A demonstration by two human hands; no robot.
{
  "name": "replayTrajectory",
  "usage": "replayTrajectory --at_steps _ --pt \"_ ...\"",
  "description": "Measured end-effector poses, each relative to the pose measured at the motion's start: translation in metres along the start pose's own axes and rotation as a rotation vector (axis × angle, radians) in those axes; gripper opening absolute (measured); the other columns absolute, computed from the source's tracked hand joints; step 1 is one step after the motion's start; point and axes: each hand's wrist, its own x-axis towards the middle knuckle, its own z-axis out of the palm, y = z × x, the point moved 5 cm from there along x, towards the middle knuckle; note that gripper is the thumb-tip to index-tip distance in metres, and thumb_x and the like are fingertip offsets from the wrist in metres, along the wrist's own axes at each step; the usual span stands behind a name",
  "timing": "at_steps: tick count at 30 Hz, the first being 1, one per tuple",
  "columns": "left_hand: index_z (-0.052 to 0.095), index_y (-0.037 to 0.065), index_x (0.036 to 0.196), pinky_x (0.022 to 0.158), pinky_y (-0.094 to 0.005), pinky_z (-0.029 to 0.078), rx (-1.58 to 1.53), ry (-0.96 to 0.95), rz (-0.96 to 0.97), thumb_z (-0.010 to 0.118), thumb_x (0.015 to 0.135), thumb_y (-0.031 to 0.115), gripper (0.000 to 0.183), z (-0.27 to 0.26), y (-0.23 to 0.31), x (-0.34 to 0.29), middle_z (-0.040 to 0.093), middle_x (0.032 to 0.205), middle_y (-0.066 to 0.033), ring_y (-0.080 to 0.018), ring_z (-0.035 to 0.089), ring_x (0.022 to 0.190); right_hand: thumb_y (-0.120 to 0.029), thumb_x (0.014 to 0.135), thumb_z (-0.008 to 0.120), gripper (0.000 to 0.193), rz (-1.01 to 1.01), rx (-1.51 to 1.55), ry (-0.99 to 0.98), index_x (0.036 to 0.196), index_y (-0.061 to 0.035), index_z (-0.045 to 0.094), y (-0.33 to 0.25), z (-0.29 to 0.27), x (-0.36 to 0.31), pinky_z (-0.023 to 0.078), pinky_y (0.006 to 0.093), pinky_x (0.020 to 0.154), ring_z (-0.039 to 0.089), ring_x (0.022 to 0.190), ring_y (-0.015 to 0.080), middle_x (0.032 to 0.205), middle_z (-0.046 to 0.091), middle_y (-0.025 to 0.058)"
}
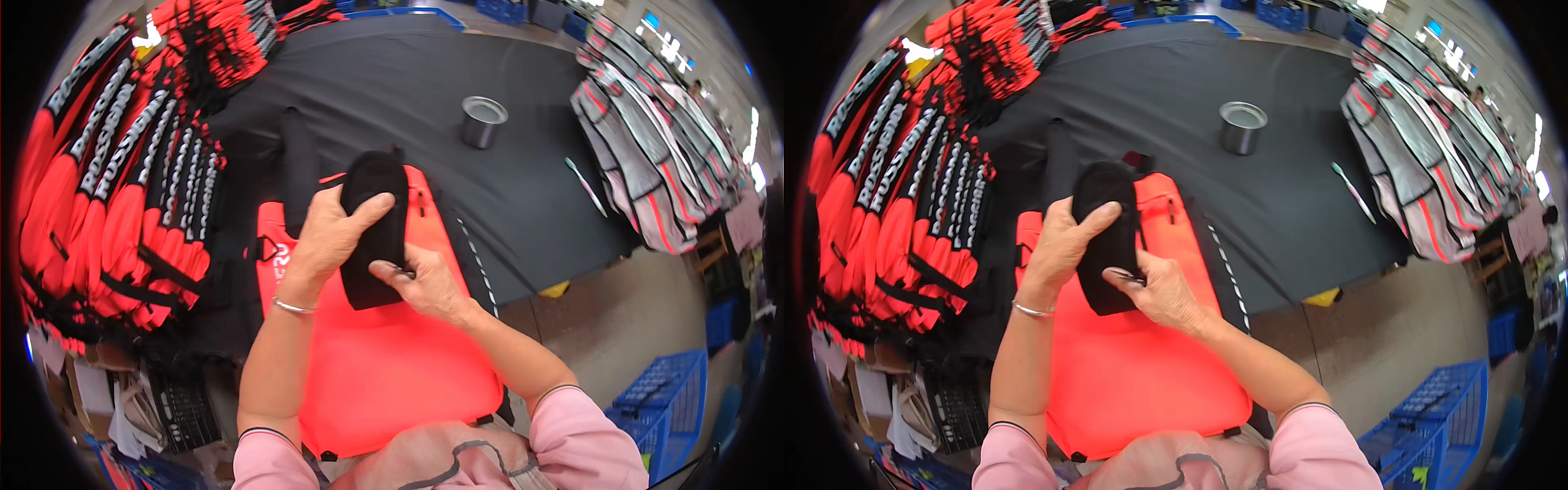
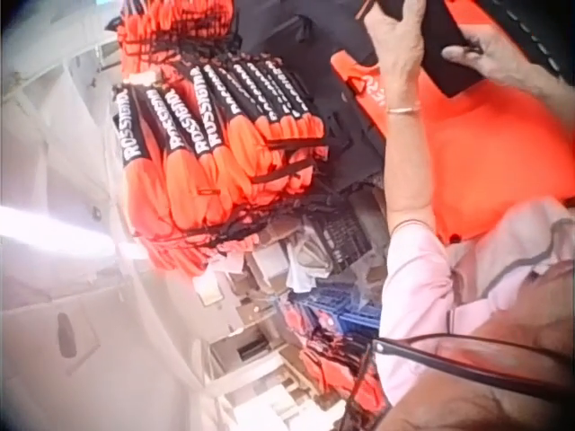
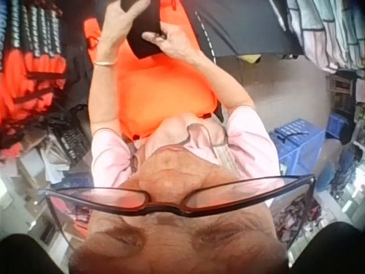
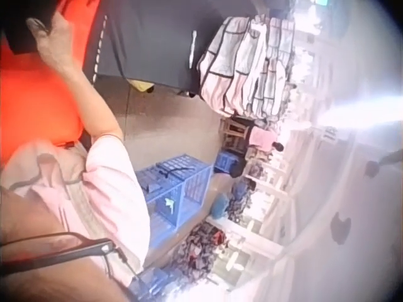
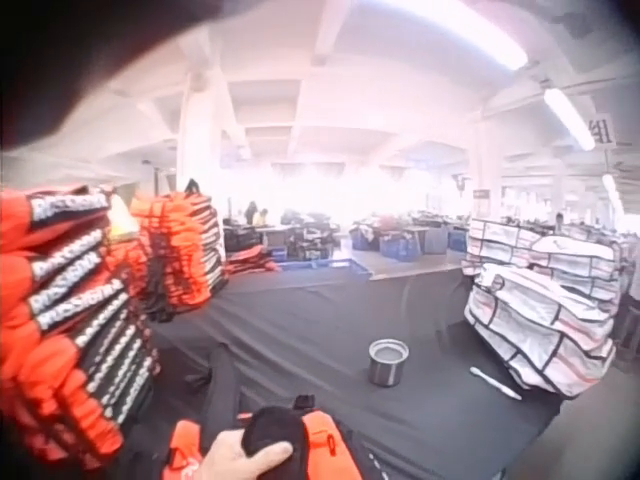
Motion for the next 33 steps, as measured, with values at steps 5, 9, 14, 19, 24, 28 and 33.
replayTrajectory --at_steps 5,9,14,19,24,28,33 --pt "0.067 -0.004 0.104 0.072 -0.0268 0.052 -0.024 -0.109 -0.078 0.073 0.088 0.018 0.028 0.021 -0.033 -0.048 0.068 0.091 -0.0004 -0.0093 0.063 0.079 -0.021 0.086 0.078 0.03 -0.278 -0.068 0.355 0.103 -0.0013 0.062 -0.026 -0.054 -0.025 0.047 0.0232 0.062 0.056 0.068 0.0047 0.071 0.063 0.0009" --pt "0.067 -0.002 0.112 0.082 -0.0277 0.052 -0.098 -0.184 -0.261 0.078 0.083 0.011 0.034 0.04 -0.061 -0.091 0.068 0.099 -0.0019 -0.0109 0.064 0.089 -0.018 0.087 0.076 0.021 -0.113 -0.069 0.131 0.093 -0.001 0.065 -0.033 -0.054 -0.029 0.044 0.0241 0.059 0.053 0.066 0.0041 0.069 0.062 0.0003" --pt "0.076 0.006 0.1 0.1 -0.0378 0.042 0.457 -0.095 0.287 0.083 0.067 0.004 0.034 0.053 -0.039 -0.11 0.038 0.146 -0.0142 -0.0275 0.045 0.124 -0.019 0.087 0.075 0.021 0.174 0.353 -0.01 0.077 -0.0039 0.064 0.018 -0.047 -0.032 0.044 0.0231 0.056 0.055 0.062 0.004 0.069 0.062 -0.0013" --pt "0.079 0.017 0.095 0.103 -0.0407 0.039 0.501 -0.087 0.445 0.086 0.065 0.008 0.032 0.058 -0.055 -0.124 0.068 0.112 0.001 -0.0284 0.045 0.125 -0.027 0.083 0.079 0.025 0.534 0.673 -0.224 0.079 -0.0067 0.065 0.056 -0.02 -0.054 0.044 0.0232 0.058 0.056 0.064 0.0066 0.072 0.061 -0.0012" --pt "0.076 0.005 0.098 0.085 -0.0265 0.053 0.108 0.115 0.111 0.082 0.074 0.0 0.025 0.057 -0.087 -0.139 0.066 0.108 -0.0065 -0.0154 0.063 0.101 -0.034 0.101 0.053 0.039 0.208 0.167 0.01 0.121 -0.0013 0.06 0.03 -0.057 -0.07 0.045 0.0254 0.081 0.057 0.09 0.01 0.088 0.058 0.0018" --pt "0.076 0.004 0.1 0.082 -0.0248 0.055 0.085 0.141 0.05 0.08 0.076 -0.002 0.025 0.058 -0.095 -0.145 0.067 0.108 -0.0068 -0.0139 0.065 0.094 -0.026 0.095 0.064 0.032 0.106 -0.165 0.052 0.111 0.0011 0.064 -0.002 -0.07 -0.103 0.052 0.0283 0.073 0.064 0.086 0.0146 0.09 0.065 0.0098" --pt "0.076 0.004 0.1 0.082 -0.0254 0.056 0.112 0.118 0.103 0.078 0.077 -0.003 0.025 0.061 -0.1 -0.144 0.068 0.108 -0.0076 -0.0141 0.067 0.095 -0.018 0.086 0.075 0.021 -0.084 -0.334 0.138 0.091 -0.0007 0.065 -0.011 -0.067 -0.116 0.051 0.03 0.057 0.064 0.063 0.0191 0.078 0.065 0.0093"
